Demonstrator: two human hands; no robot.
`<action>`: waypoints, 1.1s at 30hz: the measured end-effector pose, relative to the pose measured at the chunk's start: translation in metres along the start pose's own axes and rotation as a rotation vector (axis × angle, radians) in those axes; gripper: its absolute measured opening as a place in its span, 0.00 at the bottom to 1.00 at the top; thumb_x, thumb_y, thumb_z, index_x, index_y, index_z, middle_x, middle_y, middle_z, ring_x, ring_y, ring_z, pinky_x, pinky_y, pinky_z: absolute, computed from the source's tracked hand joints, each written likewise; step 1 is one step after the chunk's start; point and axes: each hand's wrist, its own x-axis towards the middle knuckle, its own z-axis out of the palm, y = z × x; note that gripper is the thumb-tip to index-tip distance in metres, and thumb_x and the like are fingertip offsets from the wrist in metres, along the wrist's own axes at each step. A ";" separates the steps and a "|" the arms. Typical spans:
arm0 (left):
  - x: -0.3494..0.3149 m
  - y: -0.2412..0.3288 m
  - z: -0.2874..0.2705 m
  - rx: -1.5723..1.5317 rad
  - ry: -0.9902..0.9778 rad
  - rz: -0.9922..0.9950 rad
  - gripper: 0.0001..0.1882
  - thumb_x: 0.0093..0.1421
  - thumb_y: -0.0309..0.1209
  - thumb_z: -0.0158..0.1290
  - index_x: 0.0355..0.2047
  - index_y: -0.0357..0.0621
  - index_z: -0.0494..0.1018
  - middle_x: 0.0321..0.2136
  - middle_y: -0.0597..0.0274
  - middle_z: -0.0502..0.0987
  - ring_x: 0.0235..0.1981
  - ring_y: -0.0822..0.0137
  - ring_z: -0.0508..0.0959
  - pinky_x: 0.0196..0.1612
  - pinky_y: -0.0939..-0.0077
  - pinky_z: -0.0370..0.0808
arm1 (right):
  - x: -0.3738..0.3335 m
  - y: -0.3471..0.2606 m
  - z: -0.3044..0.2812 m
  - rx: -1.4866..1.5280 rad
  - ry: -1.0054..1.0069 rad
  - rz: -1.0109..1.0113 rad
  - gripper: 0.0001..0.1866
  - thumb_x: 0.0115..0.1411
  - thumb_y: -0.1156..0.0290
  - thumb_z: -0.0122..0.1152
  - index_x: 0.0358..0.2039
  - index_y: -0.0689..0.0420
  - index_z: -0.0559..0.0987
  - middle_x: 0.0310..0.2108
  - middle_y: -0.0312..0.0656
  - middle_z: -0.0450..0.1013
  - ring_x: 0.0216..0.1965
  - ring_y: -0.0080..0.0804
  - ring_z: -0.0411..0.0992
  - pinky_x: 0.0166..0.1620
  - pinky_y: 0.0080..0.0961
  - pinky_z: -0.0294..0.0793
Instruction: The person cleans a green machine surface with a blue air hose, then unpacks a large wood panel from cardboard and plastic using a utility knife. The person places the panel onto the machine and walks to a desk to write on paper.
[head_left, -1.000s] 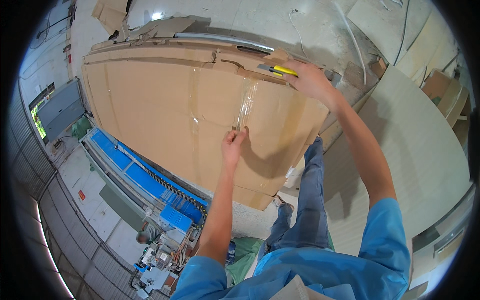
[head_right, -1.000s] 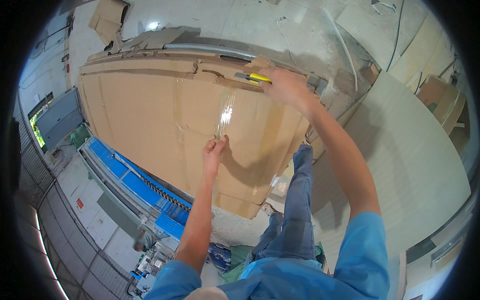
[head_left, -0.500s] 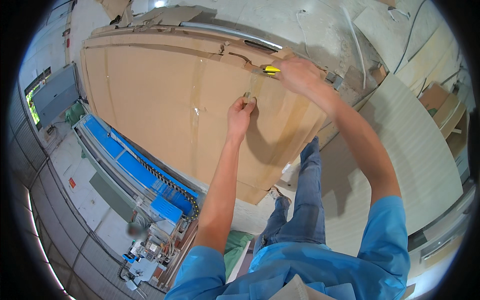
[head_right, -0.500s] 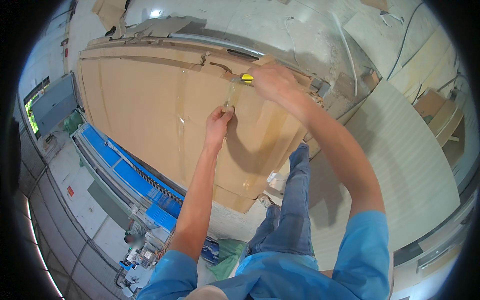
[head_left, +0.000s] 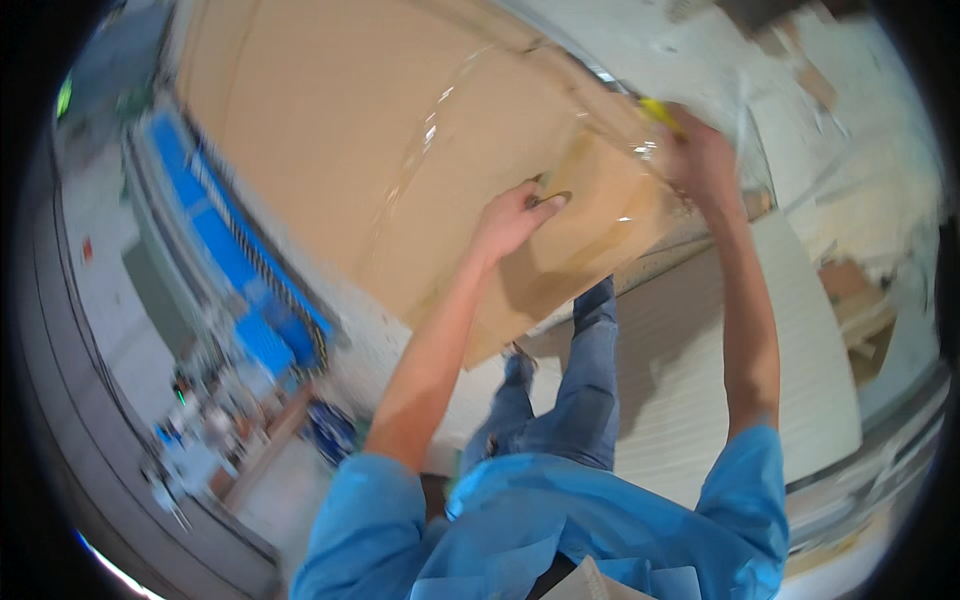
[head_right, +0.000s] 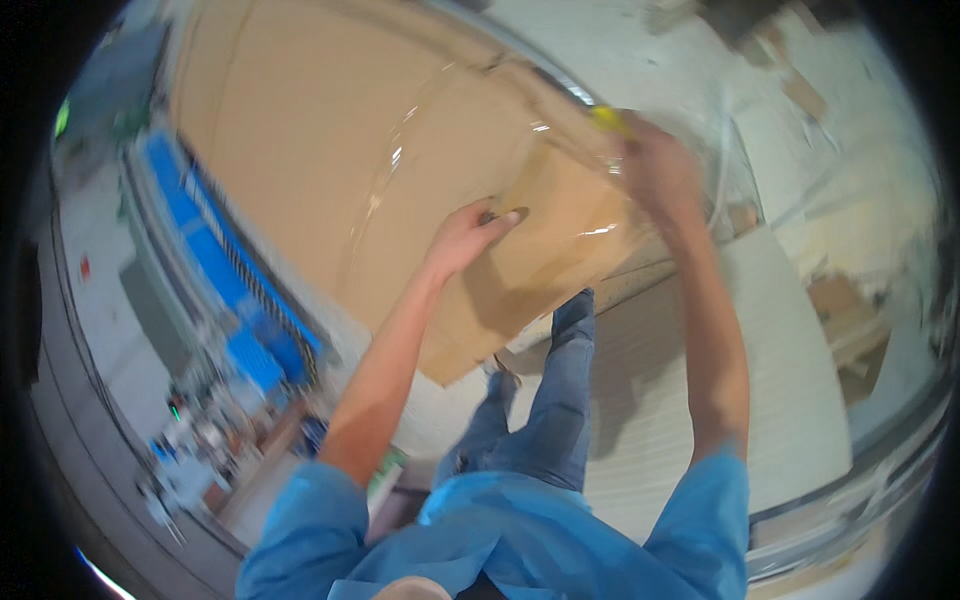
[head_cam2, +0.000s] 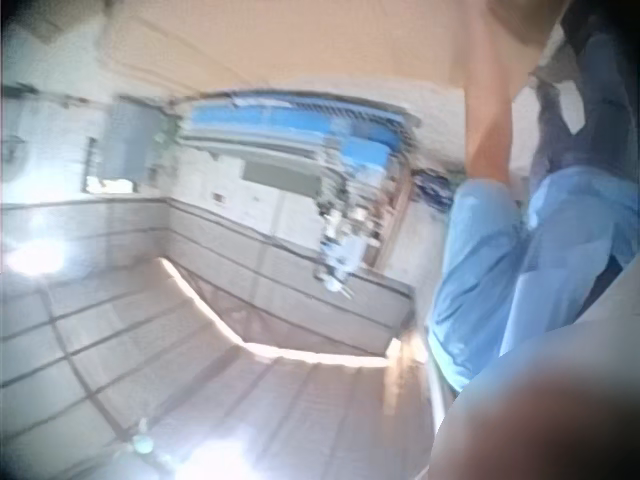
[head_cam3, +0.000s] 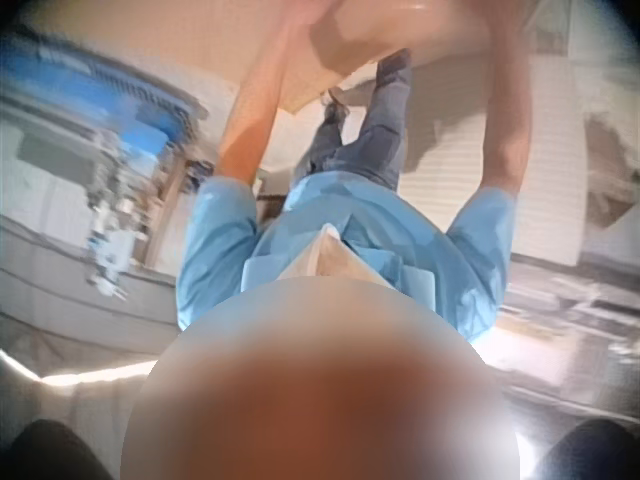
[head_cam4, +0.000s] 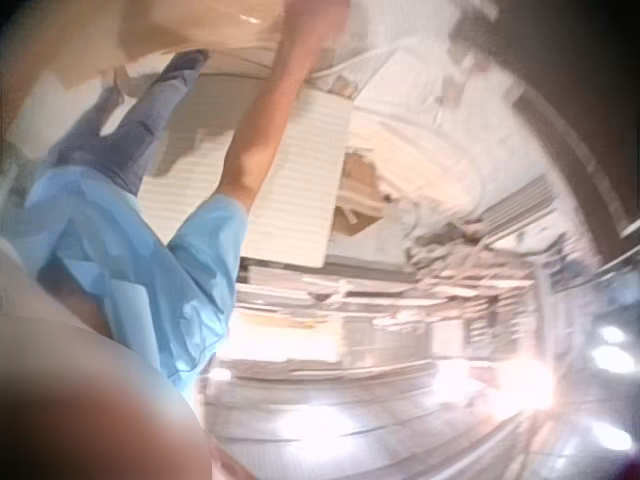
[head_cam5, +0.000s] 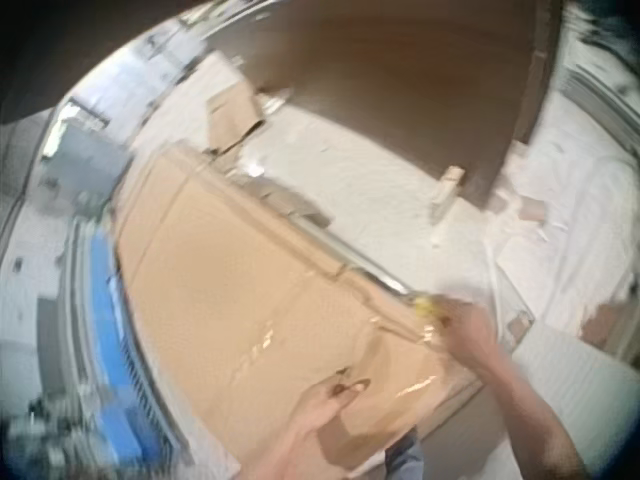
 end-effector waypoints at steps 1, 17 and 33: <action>-0.002 -0.024 -0.006 0.069 -0.029 -0.015 0.29 0.55 0.57 0.59 0.43 0.45 0.81 0.34 0.57 0.81 0.37 0.60 0.80 0.41 0.67 0.74 | -0.007 -0.002 -0.005 -0.013 -0.013 0.027 0.20 0.65 0.64 0.55 0.56 0.54 0.76 0.44 0.52 0.78 0.44 0.51 0.77 0.47 0.39 0.75; -0.136 -0.229 0.012 0.101 0.498 -0.138 0.15 0.58 0.46 0.57 0.36 0.50 0.80 0.40 0.56 0.82 0.49 0.51 0.78 0.53 0.51 0.71 | -0.108 -0.244 0.177 -0.379 -0.492 -0.878 0.16 0.61 0.71 0.57 0.50 0.53 0.78 0.41 0.46 0.76 0.45 0.49 0.74 0.47 0.41 0.73; -0.138 -0.229 0.029 -0.037 0.524 0.121 0.10 0.62 0.34 0.52 0.37 0.58 0.84 0.31 0.71 0.82 0.44 0.71 0.75 0.51 0.63 0.58 | -0.319 -0.410 0.568 -1.715 -1.032 -1.987 0.11 0.55 0.70 0.63 0.40 0.43 0.84 0.45 0.34 0.78 0.54 0.35 0.73 0.67 0.46 0.58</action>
